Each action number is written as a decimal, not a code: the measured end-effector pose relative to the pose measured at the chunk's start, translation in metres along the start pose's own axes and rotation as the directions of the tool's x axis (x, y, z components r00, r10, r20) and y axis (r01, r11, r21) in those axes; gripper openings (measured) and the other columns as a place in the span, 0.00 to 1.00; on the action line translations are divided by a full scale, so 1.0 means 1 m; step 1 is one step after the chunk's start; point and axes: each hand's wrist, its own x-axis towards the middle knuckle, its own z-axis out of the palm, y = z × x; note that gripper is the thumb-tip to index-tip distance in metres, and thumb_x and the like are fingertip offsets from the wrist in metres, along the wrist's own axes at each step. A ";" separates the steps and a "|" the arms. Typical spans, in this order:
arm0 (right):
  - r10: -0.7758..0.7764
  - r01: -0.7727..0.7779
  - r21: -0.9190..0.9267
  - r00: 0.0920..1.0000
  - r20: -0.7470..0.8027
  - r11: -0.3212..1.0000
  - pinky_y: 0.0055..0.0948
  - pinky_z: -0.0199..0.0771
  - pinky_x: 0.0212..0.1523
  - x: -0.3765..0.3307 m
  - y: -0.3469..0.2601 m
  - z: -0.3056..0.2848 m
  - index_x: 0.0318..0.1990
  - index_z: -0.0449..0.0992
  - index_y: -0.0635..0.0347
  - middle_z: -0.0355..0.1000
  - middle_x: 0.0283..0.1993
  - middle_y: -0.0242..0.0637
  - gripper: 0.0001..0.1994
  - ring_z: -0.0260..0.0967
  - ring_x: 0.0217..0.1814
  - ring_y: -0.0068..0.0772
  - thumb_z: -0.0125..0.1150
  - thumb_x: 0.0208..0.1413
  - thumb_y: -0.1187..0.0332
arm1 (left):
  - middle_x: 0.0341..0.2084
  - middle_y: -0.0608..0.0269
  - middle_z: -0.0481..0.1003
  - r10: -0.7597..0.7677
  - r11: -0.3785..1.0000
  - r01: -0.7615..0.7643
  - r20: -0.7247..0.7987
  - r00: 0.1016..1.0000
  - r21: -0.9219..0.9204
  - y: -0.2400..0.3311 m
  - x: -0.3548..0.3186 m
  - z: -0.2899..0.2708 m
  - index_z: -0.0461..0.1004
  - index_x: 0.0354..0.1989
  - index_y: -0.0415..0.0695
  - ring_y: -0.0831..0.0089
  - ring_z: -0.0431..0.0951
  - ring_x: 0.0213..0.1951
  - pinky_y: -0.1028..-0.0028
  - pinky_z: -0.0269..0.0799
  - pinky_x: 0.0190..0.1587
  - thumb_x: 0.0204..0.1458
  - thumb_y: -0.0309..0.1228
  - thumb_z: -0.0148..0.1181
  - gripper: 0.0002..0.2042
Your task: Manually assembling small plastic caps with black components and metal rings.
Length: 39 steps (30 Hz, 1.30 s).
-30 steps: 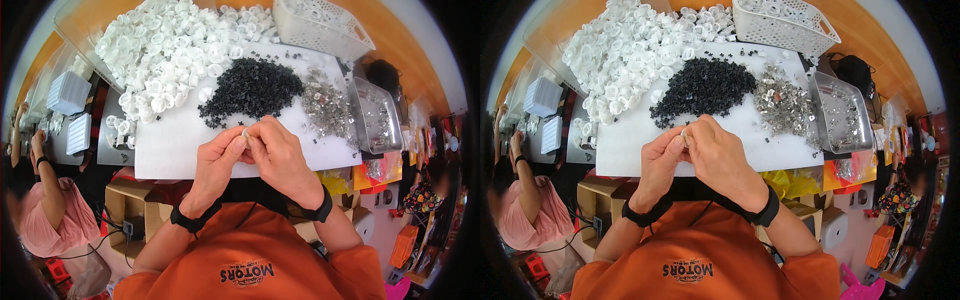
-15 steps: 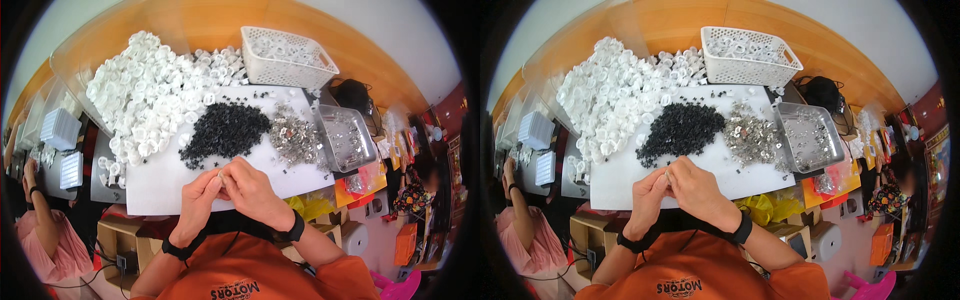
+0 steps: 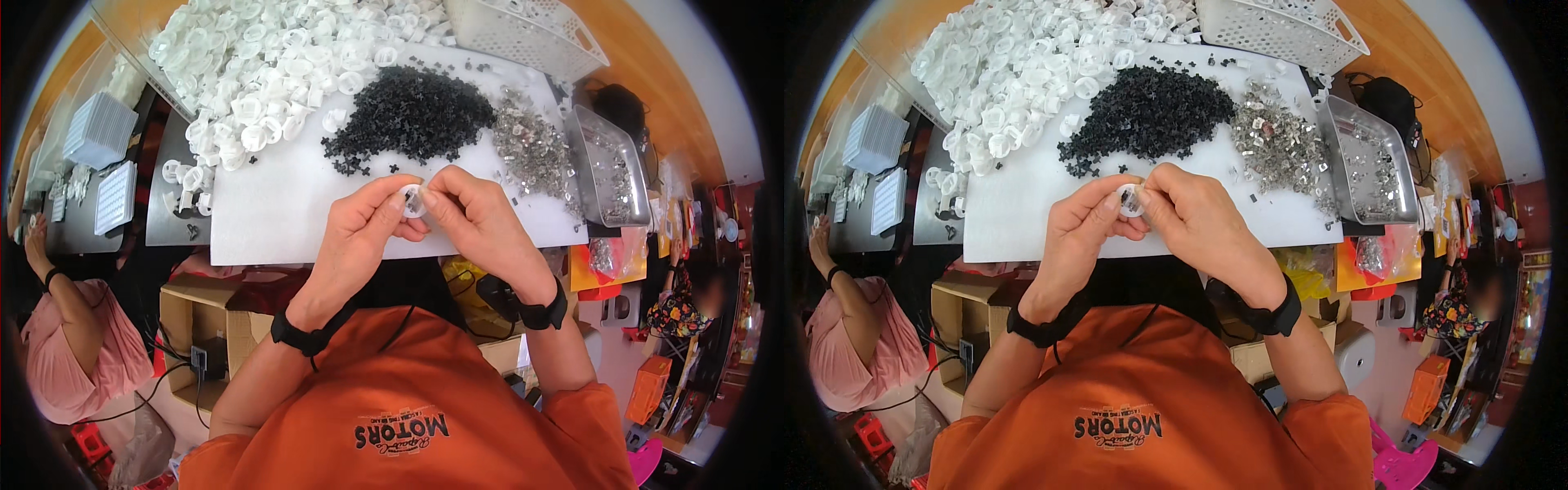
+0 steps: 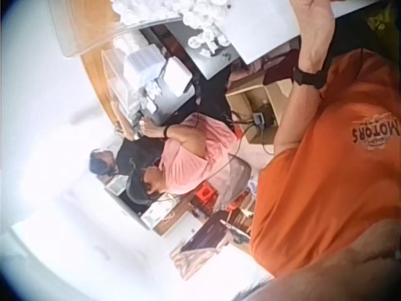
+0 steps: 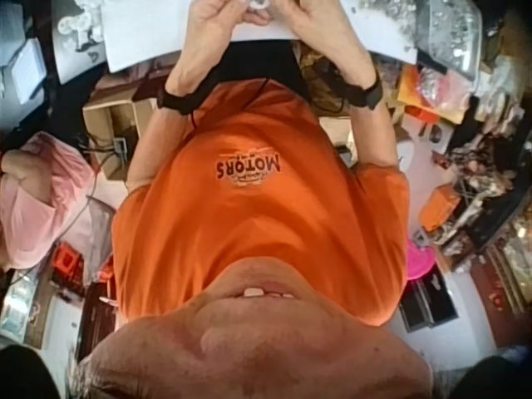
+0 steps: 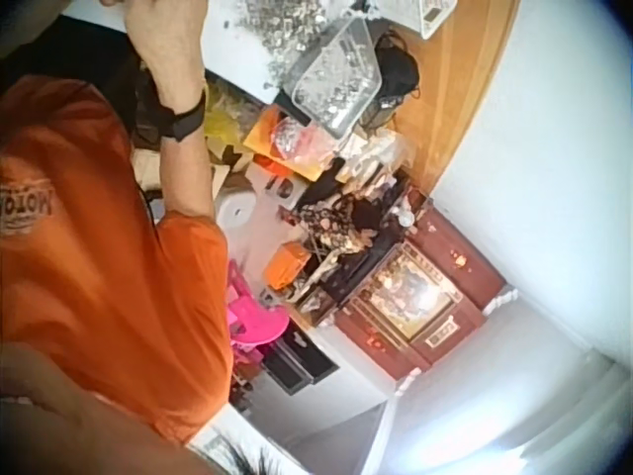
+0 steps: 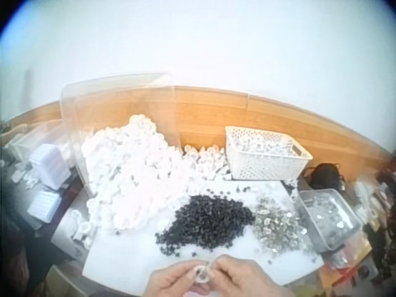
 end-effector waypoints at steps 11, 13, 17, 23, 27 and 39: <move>0.022 -0.034 0.098 0.993 0.113 0.995 0.22 0.57 0.22 -0.006 -0.004 -0.005 0.30 0.68 0.65 0.62 0.19 0.30 0.09 0.54 0.22 0.17 0.53 0.59 0.68 | 0.31 0.60 0.74 -0.003 0.990 0.003 0.000 1.000 0.140 -0.002 -0.010 0.000 0.70 0.51 0.34 0.78 0.74 0.27 0.79 0.72 0.29 0.58 0.24 0.50 0.13; 0.009 -0.031 0.131 0.987 0.162 0.991 0.23 0.59 0.22 0.002 -0.002 -0.014 0.28 0.69 0.64 0.62 0.18 0.29 0.10 0.55 0.20 0.18 0.54 0.58 0.68 | 0.36 0.59 0.74 -0.045 0.998 0.045 0.011 0.999 0.034 0.005 -0.012 -0.001 0.64 0.58 0.36 0.76 0.75 0.30 0.78 0.74 0.32 0.60 0.30 0.50 0.19; 0.171 -0.180 0.068 0.977 0.124 0.981 0.17 0.58 0.19 0.038 -0.032 -0.078 0.29 0.71 0.60 0.64 0.21 0.24 0.09 0.58 0.20 0.12 0.55 0.58 0.64 | 0.39 0.54 0.75 -0.003 0.997 -0.002 0.056 0.998 0.083 0.004 -0.010 0.001 0.62 0.59 0.36 0.75 0.75 0.30 0.77 0.74 0.31 0.60 0.34 0.50 0.21; 0.135 -0.144 0.008 0.907 -0.400 0.990 0.14 0.58 0.17 0.100 -0.030 -0.159 0.35 0.72 0.60 0.66 0.24 0.25 0.10 0.57 0.18 0.10 0.54 0.58 0.61 | 0.33 0.59 0.75 0.010 0.994 -0.018 0.069 0.998 0.108 -0.004 -0.013 0.001 0.69 0.50 0.34 0.78 0.75 0.28 0.79 0.74 0.30 0.60 0.30 0.50 0.14; 0.167 -0.181 -0.111 0.979 -0.120 0.977 0.15 0.60 0.18 0.109 -0.046 -0.111 0.41 0.71 0.62 0.67 0.26 0.28 0.11 0.61 0.21 0.13 0.54 0.57 0.63 | 0.34 0.60 0.75 0.032 0.985 -0.048 0.097 0.995 0.168 -0.007 -0.013 -0.002 0.70 0.48 0.35 0.80 0.74 0.28 0.80 0.73 0.30 0.60 0.28 0.47 0.12; 0.019 0.147 -0.755 0.978 0.206 0.639 0.46 0.68 0.39 0.167 -0.022 0.011 0.37 0.69 0.64 0.71 0.34 0.54 0.10 0.69 0.38 0.56 0.50 0.53 0.67 | 0.32 0.61 0.75 0.019 0.988 -0.038 0.126 0.992 0.150 -0.006 -0.012 -0.001 0.71 0.48 0.36 0.80 0.74 0.27 0.80 0.73 0.30 0.61 0.30 0.47 0.13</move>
